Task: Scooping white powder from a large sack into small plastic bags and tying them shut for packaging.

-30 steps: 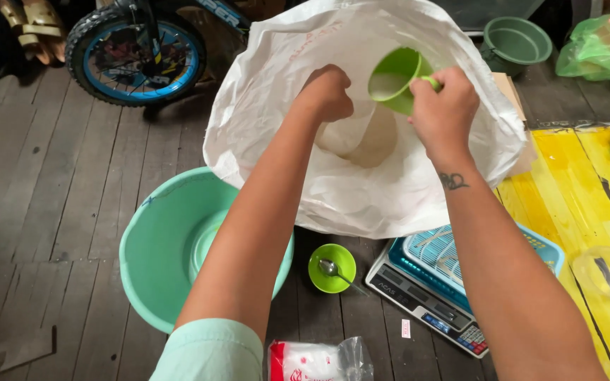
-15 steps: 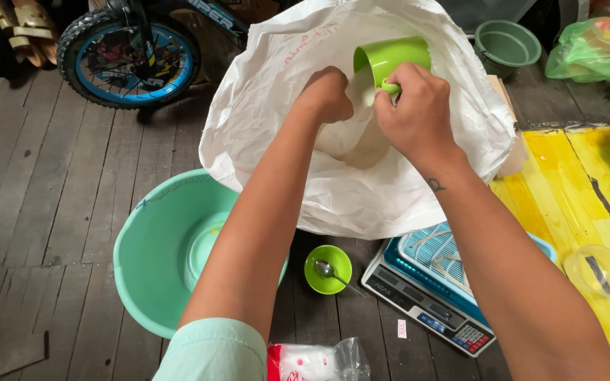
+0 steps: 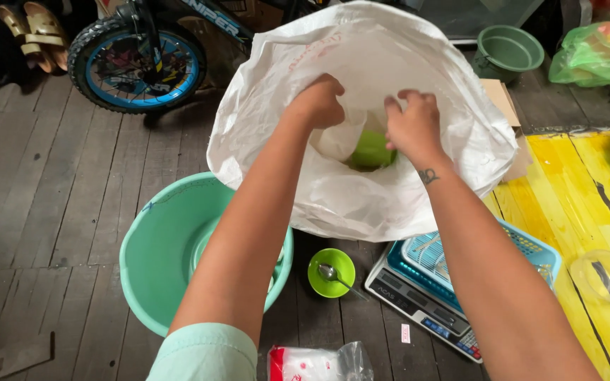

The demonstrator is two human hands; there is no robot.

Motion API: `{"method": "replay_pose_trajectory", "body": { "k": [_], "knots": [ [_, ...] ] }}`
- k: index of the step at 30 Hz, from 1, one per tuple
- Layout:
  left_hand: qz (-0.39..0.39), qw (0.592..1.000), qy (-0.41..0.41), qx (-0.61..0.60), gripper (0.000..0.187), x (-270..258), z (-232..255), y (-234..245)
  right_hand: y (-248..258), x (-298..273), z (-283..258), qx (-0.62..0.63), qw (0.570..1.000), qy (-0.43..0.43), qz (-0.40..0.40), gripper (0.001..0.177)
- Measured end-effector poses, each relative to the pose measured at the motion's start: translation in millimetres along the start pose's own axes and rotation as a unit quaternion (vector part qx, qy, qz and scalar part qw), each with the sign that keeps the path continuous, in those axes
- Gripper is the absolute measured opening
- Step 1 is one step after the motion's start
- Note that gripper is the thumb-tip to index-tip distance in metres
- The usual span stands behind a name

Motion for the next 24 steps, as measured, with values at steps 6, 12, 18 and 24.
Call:
{"method": "replay_pose_trajectory", "body": {
  "k": [6, 12, 18, 24],
  "knots": [
    [-0.026, 0.999, 0.029, 0.001, 0.056, -16, 21, -4, -28, 37, 2, -0.210, 0.976, 0.036, -0.045, 0.028],
    [0.125, 0.989, 0.084, 0.000, 0.032, 10, 1, 11, -42, 67, -3, -0.259, 0.953, 0.158, 0.016, 0.014],
    [0.172, 0.982, 0.079, -0.021, 0.034, 16, 10, 13, -18, 55, -27, -0.251, 0.958, 0.135, -0.004, 0.024],
    [0.179, 0.972, 0.145, -0.037, 0.028, -4, 32, 40, -20, 82, -10, -0.235, 0.947, 0.213, 0.053, 0.017]
  ]
}}
Point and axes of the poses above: each hand's wrist, its own x-axis towards the middle knuckle, its own y-axis out of the back of the hand, z = x × y, the point moved 6 cm from there along x, towards the middle knuckle, and after that the axes turned 12 degrees about z, right-handed, at the moved point
